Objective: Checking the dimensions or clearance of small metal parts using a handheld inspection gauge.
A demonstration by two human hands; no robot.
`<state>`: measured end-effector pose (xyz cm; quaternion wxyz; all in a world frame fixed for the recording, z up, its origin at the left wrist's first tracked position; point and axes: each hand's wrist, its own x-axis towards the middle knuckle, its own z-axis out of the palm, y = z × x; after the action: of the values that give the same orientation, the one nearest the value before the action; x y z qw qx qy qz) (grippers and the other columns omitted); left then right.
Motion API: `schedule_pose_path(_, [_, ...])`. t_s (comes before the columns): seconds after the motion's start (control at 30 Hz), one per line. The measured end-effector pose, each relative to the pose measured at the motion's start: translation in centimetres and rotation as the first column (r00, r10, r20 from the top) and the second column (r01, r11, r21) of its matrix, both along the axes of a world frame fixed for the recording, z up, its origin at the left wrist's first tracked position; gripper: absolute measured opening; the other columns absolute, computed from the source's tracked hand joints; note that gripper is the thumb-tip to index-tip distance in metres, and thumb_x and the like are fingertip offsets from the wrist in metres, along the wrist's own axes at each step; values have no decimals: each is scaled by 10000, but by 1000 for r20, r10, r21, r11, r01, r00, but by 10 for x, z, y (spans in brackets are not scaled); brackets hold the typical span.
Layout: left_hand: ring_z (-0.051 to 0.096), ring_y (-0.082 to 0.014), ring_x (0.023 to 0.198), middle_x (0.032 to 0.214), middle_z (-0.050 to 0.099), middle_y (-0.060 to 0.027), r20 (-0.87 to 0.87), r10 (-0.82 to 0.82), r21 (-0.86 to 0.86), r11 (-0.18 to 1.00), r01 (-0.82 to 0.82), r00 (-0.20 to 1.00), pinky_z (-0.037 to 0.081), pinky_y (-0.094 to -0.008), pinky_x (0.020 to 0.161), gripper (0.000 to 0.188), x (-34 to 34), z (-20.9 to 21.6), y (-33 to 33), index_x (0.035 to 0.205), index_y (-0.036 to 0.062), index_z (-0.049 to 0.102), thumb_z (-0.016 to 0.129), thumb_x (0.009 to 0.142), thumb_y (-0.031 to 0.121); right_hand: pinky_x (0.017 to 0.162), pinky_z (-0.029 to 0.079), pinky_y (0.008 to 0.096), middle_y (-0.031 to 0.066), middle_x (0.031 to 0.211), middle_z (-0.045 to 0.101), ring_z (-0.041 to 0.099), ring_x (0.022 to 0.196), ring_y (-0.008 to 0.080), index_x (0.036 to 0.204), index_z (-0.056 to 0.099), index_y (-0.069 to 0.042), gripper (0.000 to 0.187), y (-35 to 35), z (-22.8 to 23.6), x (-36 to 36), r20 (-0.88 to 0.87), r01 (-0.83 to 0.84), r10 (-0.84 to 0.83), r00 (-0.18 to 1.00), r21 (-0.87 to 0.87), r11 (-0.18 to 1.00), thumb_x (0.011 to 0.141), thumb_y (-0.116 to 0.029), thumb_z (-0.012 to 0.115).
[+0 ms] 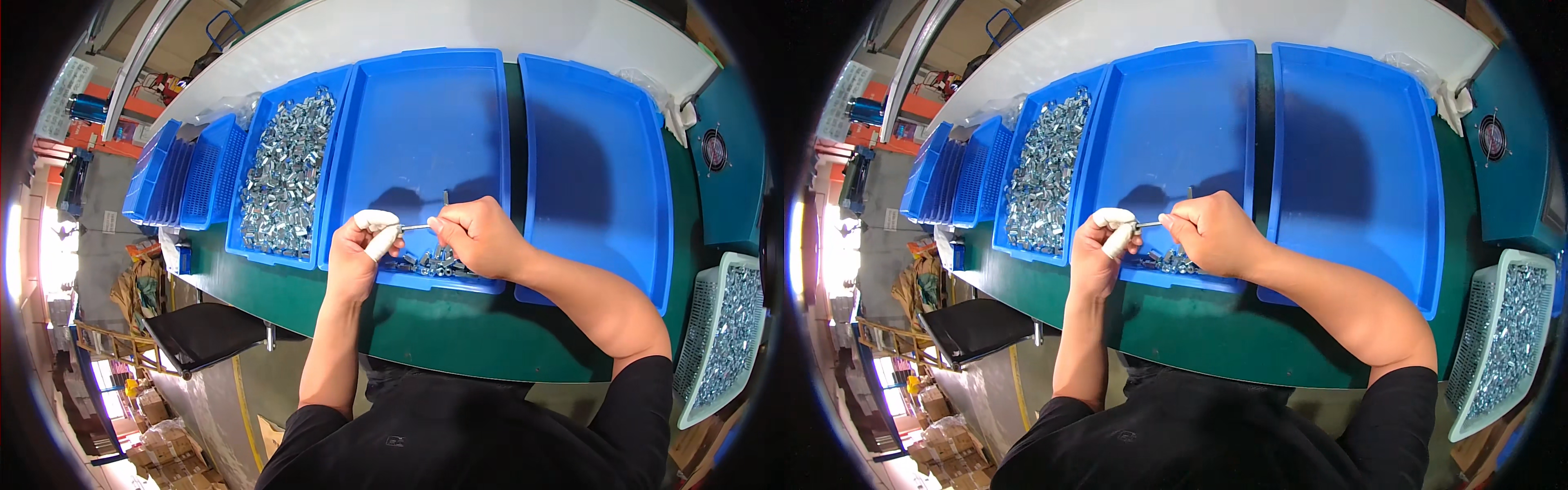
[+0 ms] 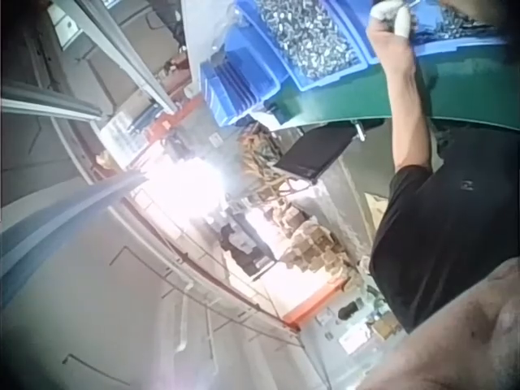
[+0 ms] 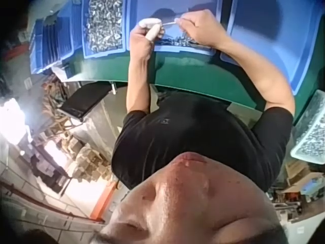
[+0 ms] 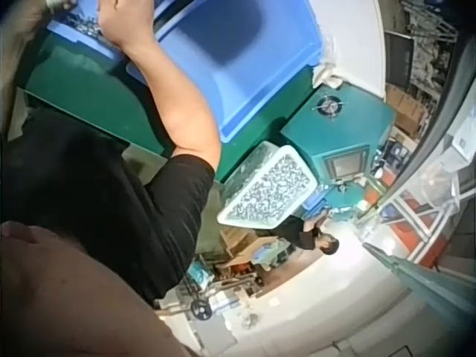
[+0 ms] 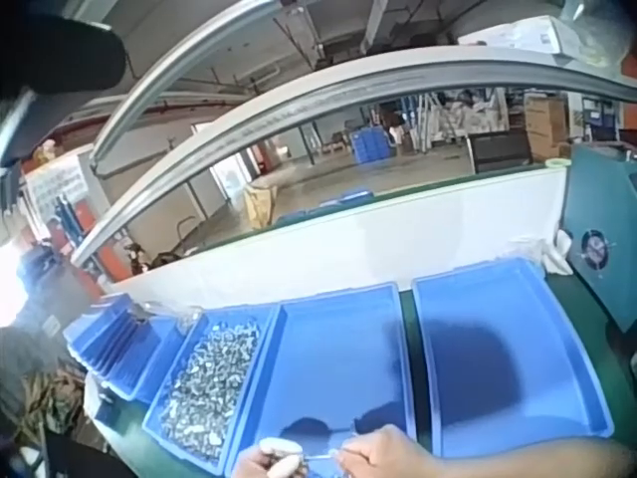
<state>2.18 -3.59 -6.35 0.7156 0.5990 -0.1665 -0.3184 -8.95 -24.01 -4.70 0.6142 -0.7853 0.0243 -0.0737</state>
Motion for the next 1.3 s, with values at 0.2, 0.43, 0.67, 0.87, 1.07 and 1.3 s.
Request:
schedule_pose_path(0.2, [649,-116,674,821,695,-74,124,21,71,997,-30,992,490,-224,579,83,-13,9,-6,1012,41,637,667,934,37,508,402,377,152,580,556,517,503,290,696,606,15,276,2,-8,-1,149,20,10,989,-198,980,941,-110,618])
schedule_pose_path(0.43, [634,-112,617,783,684,-67,59,10,0,1000,-10,998,462,-215,523,50,-13,8,-11,966,52,610,656,945,51,518,412,407,162,615,573,550,548,335,707,616,6,241,1,-4,-1,145,45,-13,989,-222,974,923,-100,633])
schedule_pose_path(0.67, [656,-118,652,794,704,-84,53,-121,79,990,117,991,488,-219,545,58,-19,9,-18,969,61,610,654,940,39,527,410,453,195,620,581,540,567,408,666,611,-17,283,6,-13,-4,241,74,5,970,-316,946,911,-153,643])
schedule_pose_path(0.87, [667,-128,697,835,691,-91,343,-71,-65,993,99,936,498,-224,573,126,-28,-3,-11,1036,48,588,646,931,11,503,400,373,124,530,515,544,491,187,671,588,3,325,2,7,-3,-170,-130,153,974,139,982,945,-170,604])
schedule_pose_path(1.07, [685,-131,767,848,692,-55,548,-14,32,999,-4,837,554,-255,674,149,-31,-1,-14,1037,24,636,686,900,-4,502,379,330,75,506,502,476,495,112,648,596,-2,366,6,7,-4,-254,-66,145,956,293,954,965,-185,583])
schedule_pose_path(1.3, [649,-129,735,843,702,-62,615,327,117,862,-493,718,533,-276,696,106,24,11,37,1000,23,684,712,911,74,507,411,283,36,564,553,522,506,90,692,584,2,396,-1,3,-1,-43,33,-29,999,80,996,1029,-197,522])
